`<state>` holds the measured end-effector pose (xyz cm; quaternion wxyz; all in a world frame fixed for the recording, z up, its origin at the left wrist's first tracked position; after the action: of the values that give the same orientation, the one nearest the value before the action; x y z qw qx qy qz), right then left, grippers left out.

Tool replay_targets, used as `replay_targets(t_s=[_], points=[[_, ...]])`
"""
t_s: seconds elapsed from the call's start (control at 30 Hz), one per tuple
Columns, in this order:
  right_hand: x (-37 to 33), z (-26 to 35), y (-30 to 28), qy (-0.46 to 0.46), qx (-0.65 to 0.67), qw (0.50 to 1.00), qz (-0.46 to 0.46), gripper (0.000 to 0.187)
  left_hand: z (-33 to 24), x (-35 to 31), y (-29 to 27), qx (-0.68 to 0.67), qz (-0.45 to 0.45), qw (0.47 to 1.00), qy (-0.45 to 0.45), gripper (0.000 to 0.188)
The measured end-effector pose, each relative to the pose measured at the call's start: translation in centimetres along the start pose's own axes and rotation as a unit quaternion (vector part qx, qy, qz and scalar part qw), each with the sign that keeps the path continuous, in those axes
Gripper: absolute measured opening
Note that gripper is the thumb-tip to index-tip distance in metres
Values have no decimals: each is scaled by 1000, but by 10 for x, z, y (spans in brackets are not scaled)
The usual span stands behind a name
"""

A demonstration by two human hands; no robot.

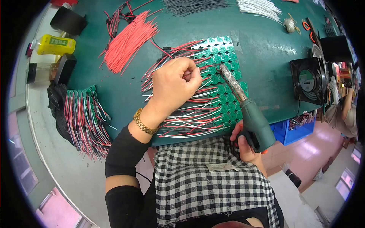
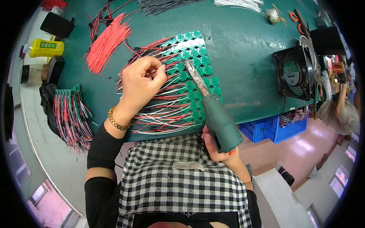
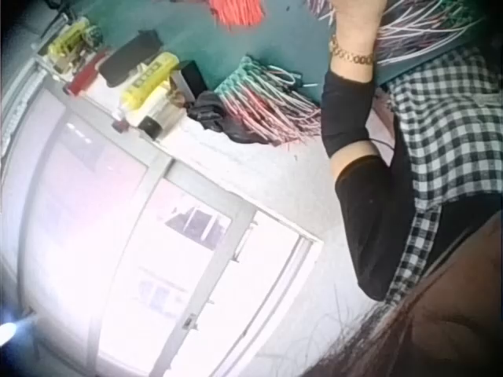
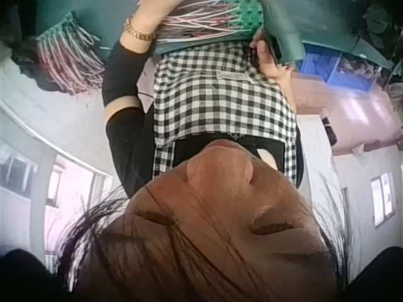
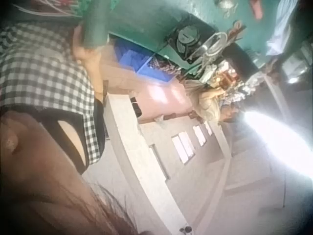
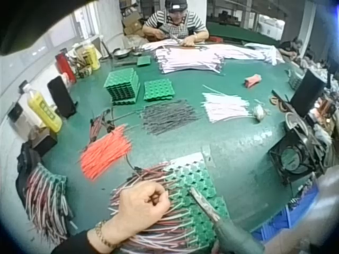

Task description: The person solders electrical wires to small circular LED light modules using a soldering iron and solder wire.

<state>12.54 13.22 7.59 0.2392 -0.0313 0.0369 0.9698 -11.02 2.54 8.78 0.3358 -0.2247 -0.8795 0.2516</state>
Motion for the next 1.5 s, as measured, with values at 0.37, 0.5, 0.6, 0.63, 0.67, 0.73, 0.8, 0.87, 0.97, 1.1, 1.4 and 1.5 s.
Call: replay_targets(t_s=[0.37, 0.5, 0.6, 0.63, 0.67, 0.73, 0.8, 0.87, 0.97, 1.1, 1.4, 1.5], points=[[10, 1, -1, -104, -131, 986, 6, 11, -1, 0, 0, -1, -2, 1000, -5, 10], [2, -9, -4, -99, -114, 989, -3, 20, 0, 1, 1, 0, 1, 1000, -1, 10], [-1, -10, -3, -57, 11, 998, -15, 48, 0, 0, 1, -8, 0, 1000, 0, 10], [-1, -9, -2, -57, 11, 998, -13, 48, 0, 0, 0, -11, -1, 1000, 0, 10], [-2, -8, -2, -56, 39, 997, -34, 52, 0, 0, -1, -11, -3, 1000, -1, 10], [-4, -6, -2, -41, 70, 995, -59, 60, 0, 1, -1, -6, 0, 1000, 3, 11], [-3, -4, 1, -45, 78, 993, -80, 61, 0, 1, -2, -3, 6, 1000, 1, 11], [-2, -3, 2, -49, 89, 990, -100, 62, 0, 0, -3, 2, 13, 1000, 0, 11], [0, -2, -1, -24, 117, 989, -89, 63, 0, 0, -3, 7, 35, 999, 3, 7], [2, 4, -3, -13, 98, 994, -54, 66, 1, -1, -1, 2, 14, 1000, 3, 8], [-2, -15, -6, -53, 68, 996, -14, 52, 1, 1, -1, -9, 11, 1000, 21, 7], [0, -13, -6, -57, 43, 997, -7, 46, 0, 2, -1, 2, 13, 1000, 24, 7]])
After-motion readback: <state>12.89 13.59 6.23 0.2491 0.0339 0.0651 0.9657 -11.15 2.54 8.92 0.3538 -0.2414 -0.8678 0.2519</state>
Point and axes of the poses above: each hand's wrist, its own x-axis towards the middle knuckle, its own y-axis out of the palm, z = x × y, the point moved 1 cm from there along x, towards the middle knuckle, and after that the axes turned 2 degrees about x, right-handed, at the moved point
